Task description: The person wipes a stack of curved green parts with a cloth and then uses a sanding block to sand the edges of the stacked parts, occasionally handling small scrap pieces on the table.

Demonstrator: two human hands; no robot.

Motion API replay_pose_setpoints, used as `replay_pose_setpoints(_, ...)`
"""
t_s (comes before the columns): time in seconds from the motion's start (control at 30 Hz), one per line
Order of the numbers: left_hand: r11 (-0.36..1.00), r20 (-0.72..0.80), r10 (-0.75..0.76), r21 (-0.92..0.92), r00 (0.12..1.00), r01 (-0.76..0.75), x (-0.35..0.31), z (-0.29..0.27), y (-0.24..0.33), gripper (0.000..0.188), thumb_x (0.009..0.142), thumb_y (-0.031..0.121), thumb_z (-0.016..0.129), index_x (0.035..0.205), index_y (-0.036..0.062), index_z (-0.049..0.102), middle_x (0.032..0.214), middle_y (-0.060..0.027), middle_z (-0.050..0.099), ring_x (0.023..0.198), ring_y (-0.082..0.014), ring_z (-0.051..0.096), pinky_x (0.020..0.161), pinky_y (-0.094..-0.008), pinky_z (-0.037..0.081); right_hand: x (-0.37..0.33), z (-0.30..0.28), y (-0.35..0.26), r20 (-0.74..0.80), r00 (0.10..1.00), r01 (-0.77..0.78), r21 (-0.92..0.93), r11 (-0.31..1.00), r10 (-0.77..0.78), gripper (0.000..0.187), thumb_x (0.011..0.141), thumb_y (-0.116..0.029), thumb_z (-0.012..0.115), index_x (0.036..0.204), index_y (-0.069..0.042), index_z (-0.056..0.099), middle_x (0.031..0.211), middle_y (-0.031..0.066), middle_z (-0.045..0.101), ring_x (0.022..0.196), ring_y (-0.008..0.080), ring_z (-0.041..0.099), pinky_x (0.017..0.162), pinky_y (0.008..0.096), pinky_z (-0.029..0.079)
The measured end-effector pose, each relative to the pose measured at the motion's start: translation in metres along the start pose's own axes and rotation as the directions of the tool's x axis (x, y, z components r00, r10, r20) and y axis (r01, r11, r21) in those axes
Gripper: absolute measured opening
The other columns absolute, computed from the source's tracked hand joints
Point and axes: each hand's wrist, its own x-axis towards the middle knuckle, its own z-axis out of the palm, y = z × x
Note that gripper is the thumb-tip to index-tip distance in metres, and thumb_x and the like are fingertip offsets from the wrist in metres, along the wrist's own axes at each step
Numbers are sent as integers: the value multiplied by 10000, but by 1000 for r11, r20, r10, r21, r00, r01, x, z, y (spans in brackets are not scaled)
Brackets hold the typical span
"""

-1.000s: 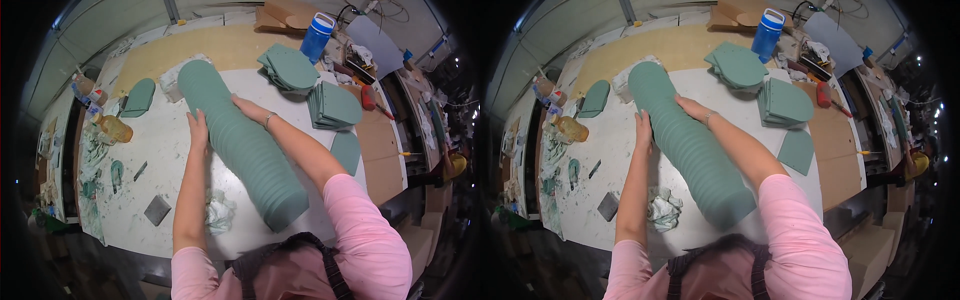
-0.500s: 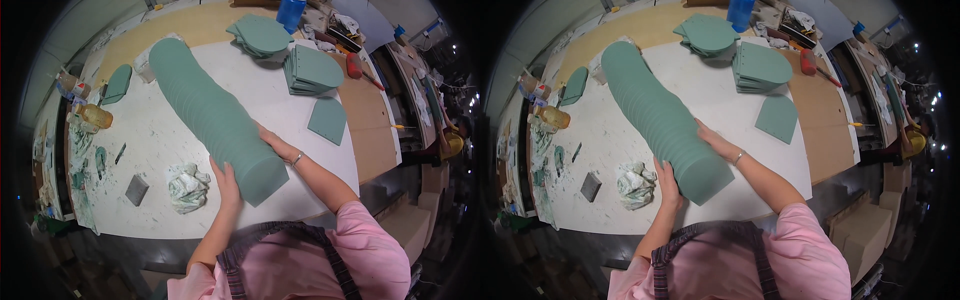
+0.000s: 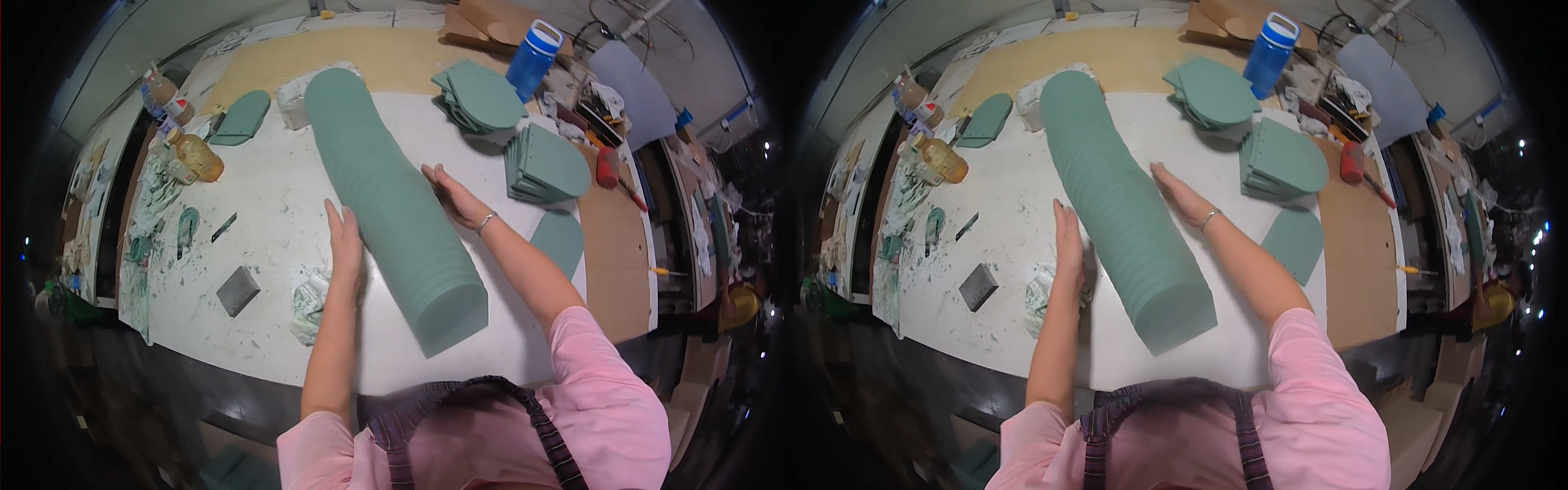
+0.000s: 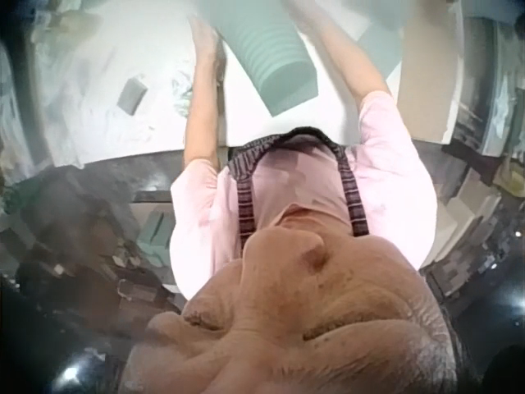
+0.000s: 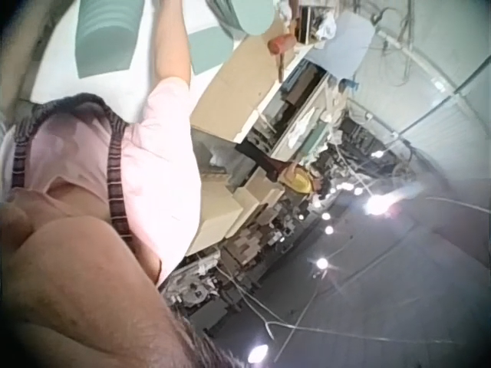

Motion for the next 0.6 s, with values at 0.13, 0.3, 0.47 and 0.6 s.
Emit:
replay_pose_setpoints(0.13, 994, -22, -24, -107, 999, 21, 28, 15, -21, 693, 1044, 300, 394, 1536, -70, 76, 1619, -241, 106, 1502, -328, 126, 1213, -364, 111, 23, 21, 4, 35, 984, -179, 82, 980, 177, 722, 1026, -543, 356, 1515, -12, 322, 1578, 121, 309, 1440, 232, 293, 1190, 357, 220)
replay_pose_setpoints(0.3, 948, 108, -102, -292, 989, 130, 54, 2, -18, 700, 1058, 346, 363, 1557, -6, 20, 1632, -202, 71, 1500, -300, 136, 1206, -355, 144, 66, -22, -9, 134, 991, -8, -89, 996, 20, 885, 981, -681, 293, 1540, 3, 235, 1604, 137, 250, 1473, 230, 241, 1200, 352, 180)
replay_pose_setpoints(0.47, 902, 149, -87, -409, 985, 141, 133, -2, 10, 706, 1069, 382, 338, 1573, 45, -24, 1643, -171, 44, 1499, -278, 144, 1200, -349, 169, 180, -45, -56, -126, 989, 61, -110, 992, -75, 947, 956, -706, 319, 1568, -16, 104, 1657, 90, 79, 1526, 200, 60, 1216, 382, 25)
replay_pose_setpoints(0.6, 918, 97, -27, -392, 995, 64, 203, -1, -15, 697, 1055, 344, 367, 1563, 11, 25, 1629, -199, 76, 1498, -307, 135, 1205, -368, 146, 252, -12, -78, -56, 995, 80, -66, 995, -84, 928, 936, -699, 400, 1540, -14, 235, 1604, 140, 238, 1467, 242, 244, 1193, 395, 177)
